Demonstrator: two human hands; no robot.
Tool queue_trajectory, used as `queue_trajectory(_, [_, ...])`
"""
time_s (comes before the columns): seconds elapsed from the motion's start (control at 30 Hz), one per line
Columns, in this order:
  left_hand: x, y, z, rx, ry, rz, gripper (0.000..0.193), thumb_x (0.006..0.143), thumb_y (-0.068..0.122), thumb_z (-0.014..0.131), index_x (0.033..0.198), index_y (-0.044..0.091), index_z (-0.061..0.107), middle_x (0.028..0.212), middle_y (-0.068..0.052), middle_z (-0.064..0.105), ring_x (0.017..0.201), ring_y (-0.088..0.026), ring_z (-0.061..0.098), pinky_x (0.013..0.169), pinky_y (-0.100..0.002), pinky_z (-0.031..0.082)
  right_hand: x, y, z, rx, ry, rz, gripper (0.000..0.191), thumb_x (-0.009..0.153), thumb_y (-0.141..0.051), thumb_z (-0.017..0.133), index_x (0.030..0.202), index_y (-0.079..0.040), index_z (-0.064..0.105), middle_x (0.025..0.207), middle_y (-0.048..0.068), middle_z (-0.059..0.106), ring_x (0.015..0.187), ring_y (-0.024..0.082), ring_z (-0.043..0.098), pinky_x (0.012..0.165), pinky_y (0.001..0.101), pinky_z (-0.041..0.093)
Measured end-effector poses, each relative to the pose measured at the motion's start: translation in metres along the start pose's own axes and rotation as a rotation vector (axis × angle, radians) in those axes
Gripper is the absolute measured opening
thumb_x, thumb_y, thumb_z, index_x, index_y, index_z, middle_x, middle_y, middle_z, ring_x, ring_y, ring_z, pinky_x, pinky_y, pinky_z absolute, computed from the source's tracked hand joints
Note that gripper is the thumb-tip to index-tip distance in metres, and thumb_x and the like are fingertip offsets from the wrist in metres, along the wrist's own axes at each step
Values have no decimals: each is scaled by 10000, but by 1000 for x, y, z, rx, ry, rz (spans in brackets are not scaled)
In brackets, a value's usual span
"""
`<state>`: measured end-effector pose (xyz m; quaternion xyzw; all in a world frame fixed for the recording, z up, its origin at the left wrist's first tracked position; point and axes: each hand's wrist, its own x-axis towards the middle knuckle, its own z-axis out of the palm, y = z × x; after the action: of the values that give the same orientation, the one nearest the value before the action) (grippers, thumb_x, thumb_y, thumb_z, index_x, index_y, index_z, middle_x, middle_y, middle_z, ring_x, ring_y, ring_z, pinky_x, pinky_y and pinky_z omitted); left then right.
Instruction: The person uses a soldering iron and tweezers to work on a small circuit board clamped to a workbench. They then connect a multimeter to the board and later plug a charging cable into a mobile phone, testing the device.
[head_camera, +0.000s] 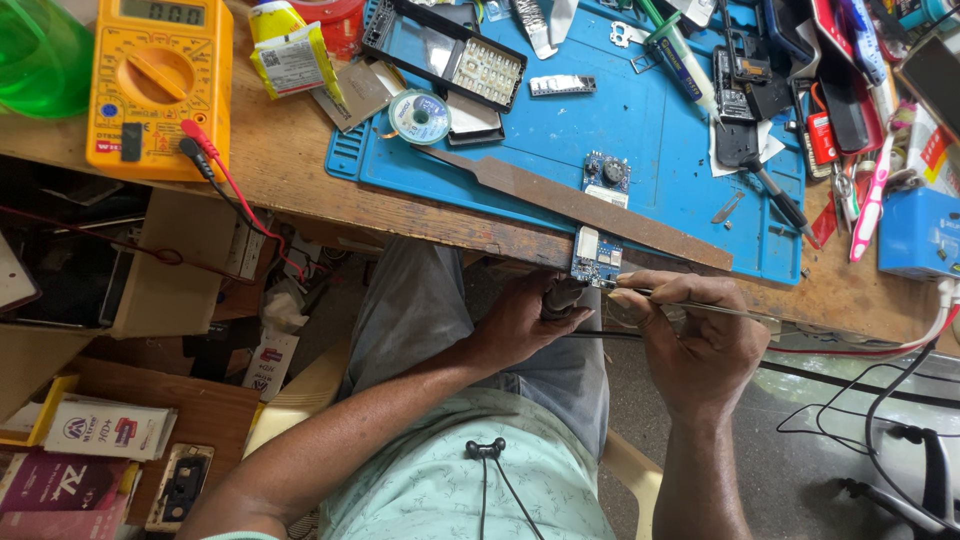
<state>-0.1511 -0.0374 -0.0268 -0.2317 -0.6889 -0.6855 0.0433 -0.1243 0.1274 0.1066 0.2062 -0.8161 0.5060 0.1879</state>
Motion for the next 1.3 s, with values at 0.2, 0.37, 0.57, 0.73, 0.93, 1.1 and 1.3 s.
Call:
queue_trajectory(0.2, [0, 3, -1, 8, -8, -23, 356, 960, 294, 757, 1153, 25, 623, 947, -119, 702, 861, -255, 714, 778, -379, 573, 0, 1, 0, 2, 2, -12, 297, 968, 86, 759, 1135, -22, 538, 1011, 189, 741, 1040, 246, 767, 870, 302, 678])
queue_trajectory(0.37, [0, 4, -1, 2, 1, -21, 358, 953, 292, 760, 1150, 24, 627, 944, -121, 701, 864, -257, 714, 778, -380, 571, -1, 0, 0, 29, -3, 7, 299, 974, 84, 755, 1140, -29, 534, 1021, 187, 746, 1041, 238, 767, 878, 296, 676])
queue_trajectory(0.57, [-1, 1, -1, 20, 11, -8, 367, 955, 289, 760, 1162, 16, 630, 983, -131, 710, 903, -263, 721, 803, -379, 576, -1, 0, 0, 2, 16, -15, 310, 973, 88, 770, 1140, -18, 531, 1005, 203, 739, 1022, 246, 767, 877, 296, 671])
queue_trajectory(0.73, [-1, -3, 0, 8, -12, -30, 372, 965, 293, 746, 1169, 8, 625, 989, -127, 709, 915, -255, 721, 812, -375, 579, -1, 3, -6, 105, 92, 4, 289, 996, 79, 769, 1129, -20, 532, 1025, 215, 751, 999, 234, 779, 805, 266, 674])
queue_trajectory(0.93, [-2, -5, 2, 44, -23, -43, 375, 968, 320, 739, 1147, 9, 631, 984, -129, 708, 916, -255, 719, 824, -372, 580, -3, 4, -9, 158, 100, 11, 269, 1019, 72, 759, 1120, -17, 527, 1035, 216, 743, 1027, 230, 776, 833, 272, 680])
queue_trajectory(1.1, [-1, -3, 2, 50, 1, -1, 386, 968, 324, 739, 1159, 6, 633, 991, -132, 707, 926, -265, 713, 830, -382, 571, -5, 1, -7, 161, 103, 44, 273, 1013, 78, 761, 1114, -21, 527, 1034, 214, 741, 1016, 221, 769, 849, 279, 674])
queue_trajectory(1.3, [0, 0, 1, 55, -22, -36, 370, 968, 322, 736, 1146, 16, 628, 955, -119, 699, 888, -256, 710, 804, -380, 568, -3, 0, -6, 183, 98, 49, 262, 1017, 75, 761, 1115, -15, 535, 1042, 212, 735, 1030, 231, 768, 865, 287, 678])
